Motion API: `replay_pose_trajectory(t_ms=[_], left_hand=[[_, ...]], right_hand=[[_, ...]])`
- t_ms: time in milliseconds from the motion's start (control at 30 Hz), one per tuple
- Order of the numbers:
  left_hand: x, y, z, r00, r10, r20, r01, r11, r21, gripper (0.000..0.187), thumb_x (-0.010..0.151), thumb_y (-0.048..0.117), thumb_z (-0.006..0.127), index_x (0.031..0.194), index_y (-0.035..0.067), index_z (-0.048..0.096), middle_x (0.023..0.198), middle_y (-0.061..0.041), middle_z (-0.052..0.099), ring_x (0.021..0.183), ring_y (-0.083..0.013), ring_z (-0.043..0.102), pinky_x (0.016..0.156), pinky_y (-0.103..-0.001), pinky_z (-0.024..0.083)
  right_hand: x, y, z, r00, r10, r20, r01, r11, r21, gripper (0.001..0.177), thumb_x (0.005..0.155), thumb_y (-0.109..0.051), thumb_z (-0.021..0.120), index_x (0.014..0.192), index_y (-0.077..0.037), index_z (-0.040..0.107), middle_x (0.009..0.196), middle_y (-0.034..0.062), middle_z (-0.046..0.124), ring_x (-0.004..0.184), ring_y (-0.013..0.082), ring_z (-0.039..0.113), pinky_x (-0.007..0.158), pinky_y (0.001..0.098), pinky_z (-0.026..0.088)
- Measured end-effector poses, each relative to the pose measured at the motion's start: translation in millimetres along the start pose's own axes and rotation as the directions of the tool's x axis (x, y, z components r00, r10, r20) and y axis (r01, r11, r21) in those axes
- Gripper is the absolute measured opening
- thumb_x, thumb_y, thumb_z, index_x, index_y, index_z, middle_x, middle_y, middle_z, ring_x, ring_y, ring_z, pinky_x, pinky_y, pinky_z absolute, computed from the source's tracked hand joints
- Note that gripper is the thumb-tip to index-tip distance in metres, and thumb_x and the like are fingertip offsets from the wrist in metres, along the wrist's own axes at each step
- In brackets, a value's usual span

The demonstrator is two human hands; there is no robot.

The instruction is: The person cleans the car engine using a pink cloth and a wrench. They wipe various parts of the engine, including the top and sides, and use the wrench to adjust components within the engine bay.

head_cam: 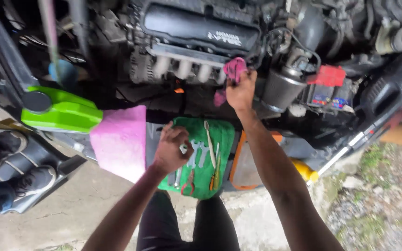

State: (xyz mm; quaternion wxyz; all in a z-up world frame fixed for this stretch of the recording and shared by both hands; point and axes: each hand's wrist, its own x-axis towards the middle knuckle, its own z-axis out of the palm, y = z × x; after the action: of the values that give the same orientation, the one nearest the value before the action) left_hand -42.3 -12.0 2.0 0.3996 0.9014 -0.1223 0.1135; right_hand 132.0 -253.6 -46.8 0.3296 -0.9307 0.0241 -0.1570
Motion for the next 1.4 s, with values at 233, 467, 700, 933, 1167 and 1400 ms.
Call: replay_pose_trajectory(t_ms=[233,467,700,933,1167,1400], left_hand=[[-10.9,-6.2,11.9,1.000,0.000,-0.023,-0.002,0.996,-0.089,0.011,0.061,0.013,0.064,0.061,0.015,0.053,0.080,0.001,0.062,0.090,-0.0157,0.064,0.102,-0.040,0.039],[-8.0,-3.5,5.7,0.997,0.040,-0.068,-0.048,0.991,-0.123,0.013,0.061,0.013,0.063,0.061,0.014,0.050,0.080,0.000,0.060,0.091,-0.0162,0.063,0.104,-0.039,0.038],[-9.3,-7.9,7.5,0.993,0.054,-0.108,-0.063,0.994,-0.085,0.014,0.056,0.014,0.061,0.060,0.013,0.048,0.080,-0.002,0.060,0.090,-0.0176,0.064,0.105,-0.040,0.039],[-11.3,-6.7,12.9,0.992,0.060,-0.110,-0.068,0.995,-0.074,0.012,0.057,0.014,0.059,0.061,0.012,0.048,0.080,-0.002,0.059,0.091,-0.0178,0.063,0.106,-0.040,0.039],[-14.0,-10.7,15.5,0.992,0.068,-0.106,-0.080,0.991,-0.108,0.014,0.059,0.015,0.058,0.060,0.013,0.044,0.080,-0.001,0.058,0.092,-0.0175,0.063,0.106,-0.041,0.039],[-6.9,-7.5,-7.3,0.993,0.113,0.022,-0.107,0.979,-0.175,0.012,0.067,0.011,0.055,0.076,0.005,0.059,0.085,-0.007,0.059,0.090,-0.0216,0.059,0.106,-0.042,0.037]], right_hand=[[30.9,-73.9,-47.7,0.976,-0.091,-0.199,0.100,0.994,0.037,0.022,0.065,0.005,0.069,0.081,-0.006,0.060,0.096,0.0092,0.051,0.092,0.0285,0.058,0.083,0.0288,0.046],[5.8,-131.3,50.8,0.906,-0.412,0.093,0.422,0.894,-0.150,0.041,0.058,-0.003,0.078,0.097,-0.015,0.072,0.112,0.0032,0.055,0.103,0.0334,0.052,0.090,0.0402,0.044],[-3.7,-158.6,137.8,0.670,-0.649,0.361,0.743,0.586,-0.323,0.022,0.073,-0.015,0.067,0.095,-0.017,0.070,0.100,0.0024,0.050,0.096,0.0307,0.047,0.073,0.0348,0.050],[11.1,-130.7,81.7,0.363,-0.705,0.610,0.924,0.355,-0.140,0.025,0.081,-0.016,0.057,0.104,-0.016,0.063,0.108,0.0010,0.051,0.106,0.0284,0.042,0.081,0.0376,0.038],[29.5,-120.5,17.2,0.455,-0.682,0.572,0.842,0.539,-0.027,0.045,0.065,-0.008,0.067,0.110,-0.013,0.065,0.113,0.0024,0.053,0.107,0.0351,0.047,0.093,0.0406,0.042],[102.8,-167.8,28.4,0.753,-0.644,0.135,0.652,0.757,-0.027,0.025,0.088,0.001,0.064,0.111,-0.003,0.071,0.114,0.0062,0.059,0.094,0.0285,0.046,0.079,0.0375,0.041]])
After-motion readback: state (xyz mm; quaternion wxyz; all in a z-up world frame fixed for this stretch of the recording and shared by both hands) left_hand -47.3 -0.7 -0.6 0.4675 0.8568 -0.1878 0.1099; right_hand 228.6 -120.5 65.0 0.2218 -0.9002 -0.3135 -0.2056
